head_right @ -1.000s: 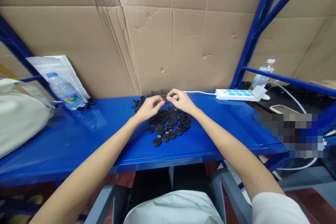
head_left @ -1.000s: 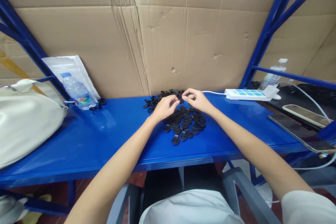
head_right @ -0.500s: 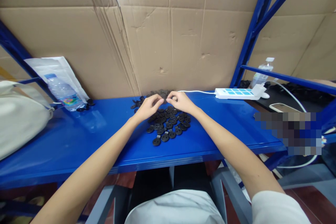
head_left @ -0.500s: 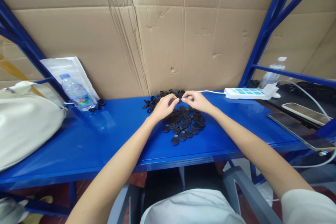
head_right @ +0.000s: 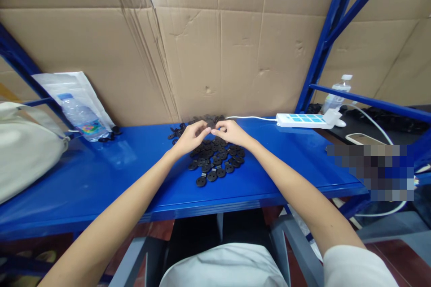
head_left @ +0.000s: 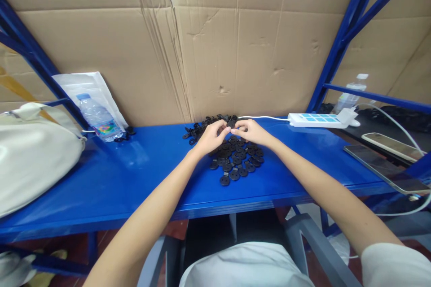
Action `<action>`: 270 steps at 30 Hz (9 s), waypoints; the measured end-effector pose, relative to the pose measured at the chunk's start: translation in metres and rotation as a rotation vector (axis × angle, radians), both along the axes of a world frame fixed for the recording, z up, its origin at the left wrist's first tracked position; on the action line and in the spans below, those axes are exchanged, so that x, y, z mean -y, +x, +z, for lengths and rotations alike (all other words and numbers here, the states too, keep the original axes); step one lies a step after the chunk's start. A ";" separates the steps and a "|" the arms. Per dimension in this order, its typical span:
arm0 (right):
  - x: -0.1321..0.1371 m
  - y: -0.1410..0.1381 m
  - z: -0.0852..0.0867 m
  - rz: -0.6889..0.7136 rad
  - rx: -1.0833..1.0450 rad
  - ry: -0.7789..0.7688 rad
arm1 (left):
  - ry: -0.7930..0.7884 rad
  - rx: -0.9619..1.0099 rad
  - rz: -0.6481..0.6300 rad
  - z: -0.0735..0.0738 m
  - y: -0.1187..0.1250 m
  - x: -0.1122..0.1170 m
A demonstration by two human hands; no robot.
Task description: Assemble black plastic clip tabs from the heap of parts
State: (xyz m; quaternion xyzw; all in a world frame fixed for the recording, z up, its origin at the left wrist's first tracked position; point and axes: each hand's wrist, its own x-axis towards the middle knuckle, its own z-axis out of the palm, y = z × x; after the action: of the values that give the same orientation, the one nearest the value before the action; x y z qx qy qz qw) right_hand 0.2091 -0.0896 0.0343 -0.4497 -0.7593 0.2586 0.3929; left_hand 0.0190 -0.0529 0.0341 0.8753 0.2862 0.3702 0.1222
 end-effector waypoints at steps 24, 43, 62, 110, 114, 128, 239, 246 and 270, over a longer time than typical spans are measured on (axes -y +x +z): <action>-0.006 0.003 -0.004 -0.046 0.177 0.228 | 0.092 -0.265 -0.041 0.000 -0.005 -0.003; -0.001 -0.003 -0.003 -0.104 0.046 0.109 | -0.056 -0.143 0.262 0.002 -0.018 -0.019; -0.009 0.000 -0.008 -0.107 -0.021 0.081 | -0.170 -0.548 0.394 -0.004 -0.032 -0.030; -0.016 -0.009 -0.020 0.040 -0.188 0.096 | -0.259 0.017 -0.076 -0.002 -0.005 -0.010; -0.013 -0.010 -0.018 0.067 -0.158 0.089 | -0.197 -0.060 -0.135 0.000 -0.006 -0.008; -0.009 -0.007 -0.015 0.119 -0.038 -0.016 | -0.154 -0.068 -0.112 0.000 -0.008 -0.011; -0.009 -0.004 -0.012 0.069 -0.066 -0.056 | -0.178 0.063 -0.007 0.006 -0.005 -0.009; -0.007 -0.003 -0.011 0.097 -0.019 -0.035 | -0.140 0.063 -0.007 0.008 -0.007 -0.007; -0.005 -0.002 -0.008 0.097 -0.010 -0.007 | -0.185 0.022 -0.015 0.005 -0.005 -0.007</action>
State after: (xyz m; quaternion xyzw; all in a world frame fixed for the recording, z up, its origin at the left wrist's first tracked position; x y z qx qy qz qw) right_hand 0.2075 -0.0848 0.0264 -0.4122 -0.7774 0.2823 0.3822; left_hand 0.0140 -0.0457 0.0393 0.8583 0.3113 0.3507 0.2083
